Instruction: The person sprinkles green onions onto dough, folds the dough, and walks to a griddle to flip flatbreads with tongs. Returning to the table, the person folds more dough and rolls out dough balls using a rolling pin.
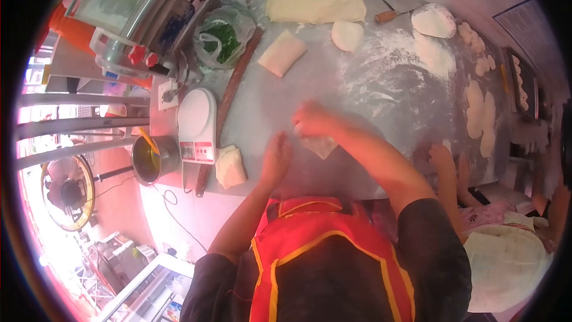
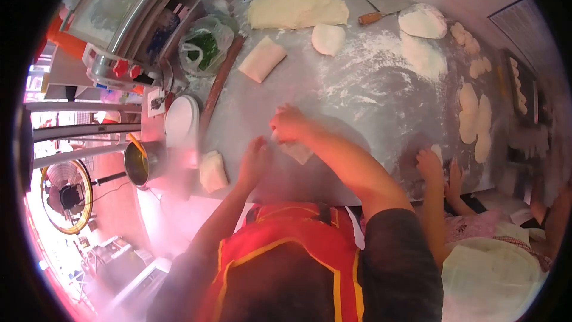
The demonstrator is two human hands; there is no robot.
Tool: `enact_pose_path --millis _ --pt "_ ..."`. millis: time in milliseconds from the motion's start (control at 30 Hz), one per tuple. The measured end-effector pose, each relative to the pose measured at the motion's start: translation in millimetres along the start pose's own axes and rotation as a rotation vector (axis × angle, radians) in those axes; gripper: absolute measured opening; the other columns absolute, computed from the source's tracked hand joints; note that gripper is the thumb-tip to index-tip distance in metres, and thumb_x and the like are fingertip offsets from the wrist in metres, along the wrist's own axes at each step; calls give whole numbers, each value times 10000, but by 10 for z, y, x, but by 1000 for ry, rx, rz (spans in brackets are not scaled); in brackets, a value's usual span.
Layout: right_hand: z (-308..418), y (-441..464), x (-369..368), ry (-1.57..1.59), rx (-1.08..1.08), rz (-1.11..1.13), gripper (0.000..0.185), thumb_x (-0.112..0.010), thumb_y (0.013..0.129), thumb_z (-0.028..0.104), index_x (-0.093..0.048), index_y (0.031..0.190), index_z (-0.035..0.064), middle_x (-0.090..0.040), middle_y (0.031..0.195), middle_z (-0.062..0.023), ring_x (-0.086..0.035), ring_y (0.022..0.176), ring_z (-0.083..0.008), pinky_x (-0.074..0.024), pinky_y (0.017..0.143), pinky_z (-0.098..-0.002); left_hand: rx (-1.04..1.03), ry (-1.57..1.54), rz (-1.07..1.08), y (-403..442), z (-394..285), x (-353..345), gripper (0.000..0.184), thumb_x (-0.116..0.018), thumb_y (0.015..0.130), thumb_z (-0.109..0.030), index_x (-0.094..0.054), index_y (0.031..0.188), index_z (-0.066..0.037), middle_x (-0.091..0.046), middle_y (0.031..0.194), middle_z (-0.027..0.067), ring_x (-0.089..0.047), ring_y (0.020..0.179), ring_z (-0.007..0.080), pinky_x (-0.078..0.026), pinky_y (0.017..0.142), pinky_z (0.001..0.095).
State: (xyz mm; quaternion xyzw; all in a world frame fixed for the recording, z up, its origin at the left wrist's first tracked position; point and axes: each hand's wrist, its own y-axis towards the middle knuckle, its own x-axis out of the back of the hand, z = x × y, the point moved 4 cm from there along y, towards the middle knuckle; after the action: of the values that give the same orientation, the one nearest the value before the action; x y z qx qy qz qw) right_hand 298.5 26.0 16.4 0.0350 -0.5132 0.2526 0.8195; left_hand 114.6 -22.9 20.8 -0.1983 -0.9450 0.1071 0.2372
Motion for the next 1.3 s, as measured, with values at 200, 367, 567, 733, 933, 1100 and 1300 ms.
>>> enact_pose_path --millis 200,367,567,733,933,1100,1300 --pt "-578 -653 23 381 -650 -496 400 -677 801 412 -652 903 26 -669 815 -186 -660 833 -350 -503 761 -458 -22 -43 -40 154 95 166 391 -540 937 -192 -518 1269 15 -588 1211 231 -569 1160 346 -453 969 394" --pt "-436 -1567 -22 406 -915 -216 431 -693 815 416 -629 1020 42 -672 877 -173 -659 846 -323 -497 744 -416 -85 -18 71 594 160 -217 380 -545 928 -212 -548 1232 15 -603 1196 232 -561 1152 375 -464 932 408" --pt "-602 -850 -17 754 -779 -597 252 -736 769 180 -646 949 28 -667 894 -137 -646 830 -283 -501 718 -380 16 90 138 1142 -268 -727 408 -677 839 -173 -580 1195 -1 -652 1029 142 -630 894 218 -498 764 334" --pt "-340 -963 251 524 -660 -575 239 -657 772 82 -639 1007 48 -658 997 -150 -623 961 -311 -488 824 -381 -174 251 336 980 -649 -632 430 -707 810 -201 -594 1176 -6 -634 1094 163 -613 975 307 -492 834 405" --pt "276 -1529 24 181 -249 -656 363 -625 826 102 -577 1176 20 -588 1222 -167 -532 1189 -326 -381 1033 -486 -768 512 136 -29 -564 -649 406 -579 881 -152 -548 1259 -8 -533 1321 178 -515 1216 338 -420 1016 441" --pt "398 -1486 -149 45 -344 -594 421 -611 863 149 -527 1250 7 -522 1318 -186 -452 1277 -332 -292 1096 -528 -828 662 146 -74 -466 -789 465 -527 904 -171 -480 1326 18 -472 1396 176 -420 1320 344 -334 1107 431" --pt "314 -1588 -20 142 -417 -639 394 -565 903 173 -527 1257 3 -590 1223 -176 -548 1167 -327 -405 1002 -513 -792 627 279 160 -479 -721 457 -591 857 -183 -536 1280 -19 -549 1312 181 -498 1247 312 -380 1048 436"
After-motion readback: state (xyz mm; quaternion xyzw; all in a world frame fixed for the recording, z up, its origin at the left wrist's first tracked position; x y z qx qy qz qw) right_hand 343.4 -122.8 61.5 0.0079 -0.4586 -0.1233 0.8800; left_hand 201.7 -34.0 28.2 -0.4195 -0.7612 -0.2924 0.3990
